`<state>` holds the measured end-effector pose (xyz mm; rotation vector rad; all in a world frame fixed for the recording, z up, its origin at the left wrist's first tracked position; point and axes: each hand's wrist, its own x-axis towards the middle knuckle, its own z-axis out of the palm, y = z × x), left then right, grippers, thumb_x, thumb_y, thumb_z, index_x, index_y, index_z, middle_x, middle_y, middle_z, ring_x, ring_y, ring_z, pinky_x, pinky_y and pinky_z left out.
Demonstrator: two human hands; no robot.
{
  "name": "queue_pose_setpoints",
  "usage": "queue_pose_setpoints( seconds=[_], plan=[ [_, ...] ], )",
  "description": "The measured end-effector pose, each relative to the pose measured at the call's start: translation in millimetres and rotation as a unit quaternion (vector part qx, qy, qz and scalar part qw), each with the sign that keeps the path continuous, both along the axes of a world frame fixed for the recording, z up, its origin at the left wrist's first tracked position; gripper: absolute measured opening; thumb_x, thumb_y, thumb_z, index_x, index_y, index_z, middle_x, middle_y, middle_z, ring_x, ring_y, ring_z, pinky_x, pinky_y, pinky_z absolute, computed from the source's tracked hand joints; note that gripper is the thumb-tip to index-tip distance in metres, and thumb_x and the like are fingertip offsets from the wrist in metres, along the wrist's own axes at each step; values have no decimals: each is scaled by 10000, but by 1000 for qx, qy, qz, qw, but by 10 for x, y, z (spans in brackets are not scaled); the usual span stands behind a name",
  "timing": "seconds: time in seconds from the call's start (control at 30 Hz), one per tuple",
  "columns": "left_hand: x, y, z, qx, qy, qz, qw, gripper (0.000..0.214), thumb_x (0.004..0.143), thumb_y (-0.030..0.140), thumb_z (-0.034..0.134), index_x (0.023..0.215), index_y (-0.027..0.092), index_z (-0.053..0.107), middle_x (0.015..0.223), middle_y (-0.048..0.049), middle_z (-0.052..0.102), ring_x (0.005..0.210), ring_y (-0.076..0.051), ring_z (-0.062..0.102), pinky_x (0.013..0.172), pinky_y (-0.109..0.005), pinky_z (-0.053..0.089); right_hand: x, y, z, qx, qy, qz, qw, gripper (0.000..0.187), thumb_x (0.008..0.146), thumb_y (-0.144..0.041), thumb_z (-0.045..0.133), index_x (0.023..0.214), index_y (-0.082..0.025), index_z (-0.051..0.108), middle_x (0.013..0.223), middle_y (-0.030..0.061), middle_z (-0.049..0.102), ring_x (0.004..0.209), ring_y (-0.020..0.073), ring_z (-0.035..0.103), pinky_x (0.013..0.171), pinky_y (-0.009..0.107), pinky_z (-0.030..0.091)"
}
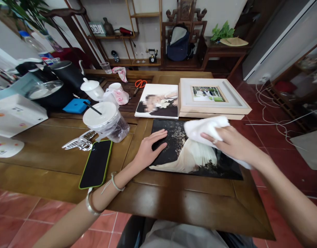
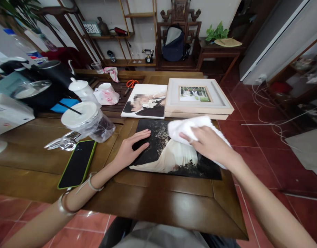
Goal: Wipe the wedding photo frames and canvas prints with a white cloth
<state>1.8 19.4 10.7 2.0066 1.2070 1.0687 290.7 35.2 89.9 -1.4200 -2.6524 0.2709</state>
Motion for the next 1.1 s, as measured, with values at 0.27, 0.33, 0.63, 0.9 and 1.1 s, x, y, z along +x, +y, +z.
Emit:
queue_pose_setpoints(
  seconds=[0.27, 0.33, 0.63, 0.9, 1.1],
  plan=[
    [6, 5, 5, 10, -8, 5, 1000, 293, 880, 228, 591, 1164, 191, 650, 1248, -88, 653, 1241, -222, 553, 1085, -443, 415, 835, -354, -24, -3, 53, -84, 995, 293, 883, -446, 464, 680, -285, 604, 573, 37, 558, 532, 221, 546, 565, 371, 451],
    [-1, 9, -3, 12, -6, 4, 1000, 309, 876, 229, 597, 1181, 195, 639, 1255, -85, 649, 1242, -219, 552, 1088, -440, 411, 863, -347, 39, 98, 51, -101, 989, 201, 852, -425, 505, 783, -294, 641, 669, 58, 640, 615, 252, 621, 614, 395, 485],
    [-5, 9, -18, 5, -4, -2, 1000, 308, 883, 247, 594, 1186, 210, 634, 1265, -79, 642, 1254, -215, 540, 1093, -437, 404, 162, -249, -201, 185, -8, -1, 983, 565, 833, -24, 374, 1358, -199, 490, 1490, 33, 397, 1325, 240, 429, 1007, 412, 488],
    [-13, 8, -16, 12, -7, -3, 1000, 316, 880, 241, 595, 1192, 209, 627, 1261, -81, 644, 1250, -218, 544, 1092, -438, 403, 165, -33, -323, 113, -78, 62, 989, 178, 628, -27, 519, 583, -179, 601, 1500, 112, 365, 1405, 392, 222, 1114, 630, 241],
    [6, 3, -12, 11, -1, 8, 1000, 308, 880, 236, 595, 1183, 194, 634, 1257, -87, 646, 1242, -213, 551, 1087, -415, 411, 103, -536, -297, 46, -32, 73, 996, 253, 581, 6, 463, 645, -164, 638, 1510, 125, 347, 1411, 373, 212, 1099, 622, 274]
  ],
)
